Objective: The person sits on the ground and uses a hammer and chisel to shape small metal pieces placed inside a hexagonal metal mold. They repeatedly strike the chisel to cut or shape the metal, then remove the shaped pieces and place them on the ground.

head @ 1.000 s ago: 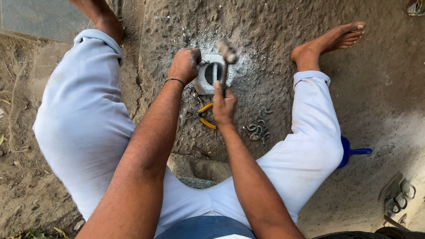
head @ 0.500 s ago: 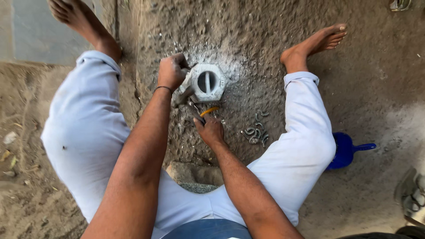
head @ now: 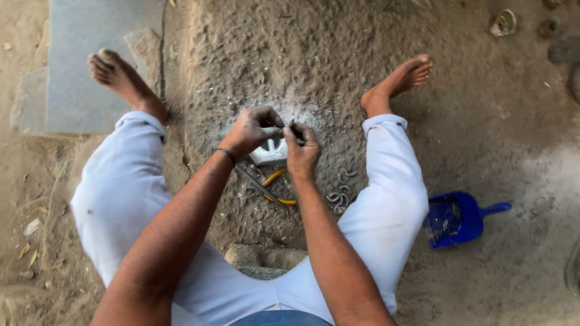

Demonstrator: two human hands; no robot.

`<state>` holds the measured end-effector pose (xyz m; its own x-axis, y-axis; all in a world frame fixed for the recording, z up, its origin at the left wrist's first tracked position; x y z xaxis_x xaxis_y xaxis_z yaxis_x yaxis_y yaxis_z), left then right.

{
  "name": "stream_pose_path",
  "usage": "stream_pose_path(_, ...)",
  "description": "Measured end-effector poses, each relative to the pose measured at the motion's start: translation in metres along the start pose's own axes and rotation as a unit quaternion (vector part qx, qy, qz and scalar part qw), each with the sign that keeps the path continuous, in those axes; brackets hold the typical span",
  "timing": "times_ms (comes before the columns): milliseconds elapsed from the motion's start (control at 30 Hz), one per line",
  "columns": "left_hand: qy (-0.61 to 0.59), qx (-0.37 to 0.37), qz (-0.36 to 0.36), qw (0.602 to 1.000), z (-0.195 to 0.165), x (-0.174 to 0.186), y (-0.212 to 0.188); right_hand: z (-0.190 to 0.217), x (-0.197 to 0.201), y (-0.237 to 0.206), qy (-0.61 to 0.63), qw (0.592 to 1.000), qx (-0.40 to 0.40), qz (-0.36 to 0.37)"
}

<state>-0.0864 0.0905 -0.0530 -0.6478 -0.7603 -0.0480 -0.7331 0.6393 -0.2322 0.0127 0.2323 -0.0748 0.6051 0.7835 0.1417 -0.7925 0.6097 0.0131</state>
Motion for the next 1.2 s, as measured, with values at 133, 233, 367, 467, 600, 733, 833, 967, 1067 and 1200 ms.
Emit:
stream_pose_path(133,0.389,-0.064,-0.006,0.919,-0.019,0.022,-0.01,-0.012,0.008,0.004,-0.202,0.977,0.037,0.059)
stream_pose_path(233,0.394,-0.065,0.001,0.917,-0.034,0.055,-0.014,-0.028,0.005,0.005,-0.281,0.952,0.039,0.118)
stream_pose_path(367,0.39,0.013,-0.113,0.914,-0.049,0.08,-0.017,-0.036,-0.009,0.007,-0.351,0.919,0.11,0.141)
stream_pose_path(467,0.421,-0.178,-0.194,0.868,-0.057,0.07,0.002,-0.038,-0.014,0.01,-0.316,0.939,0.018,0.133)
stream_pose_path(600,0.4,-0.145,-0.133,0.895,-0.053,0.061,0.021,-0.043,-0.019,0.008,-0.299,0.935,0.156,0.113)
stream_pose_path(733,0.39,-0.147,-0.103,0.903,-0.052,0.056,0.018,-0.062,-0.029,-0.006,-0.395,0.901,-0.005,0.178)
stream_pose_path(833,0.387,-0.17,-0.121,0.898,-0.056,0.059,0.016,-0.064,-0.037,-0.011,-0.407,0.892,0.098,0.17)
stream_pose_path(967,0.375,-0.2,-0.145,0.893,-0.058,0.061,0.011,-0.061,-0.039,-0.007,-0.4,0.885,0.031,0.236)
stream_pose_path(1067,0.386,-0.101,-0.104,0.911,-0.053,0.063,0.013,-0.057,-0.039,-0.003,-0.402,0.887,0.119,0.194)
stream_pose_path(1200,0.393,-0.154,-0.14,0.895,-0.044,0.067,0.009,-0.059,-0.042,-0.005,-0.429,0.837,0.051,0.335)
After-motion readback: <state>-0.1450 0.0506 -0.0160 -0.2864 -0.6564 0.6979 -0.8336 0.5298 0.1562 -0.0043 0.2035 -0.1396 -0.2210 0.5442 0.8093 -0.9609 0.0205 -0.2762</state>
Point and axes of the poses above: each hand's wrist, its own y-axis towards the middle knuckle, its own x-axis out of the back of the hand, z = x × y, the point moved 1 cm from there along y, towards the middle knuckle, and after that the axes turned 1 degree about y, right-handed, at the moved point
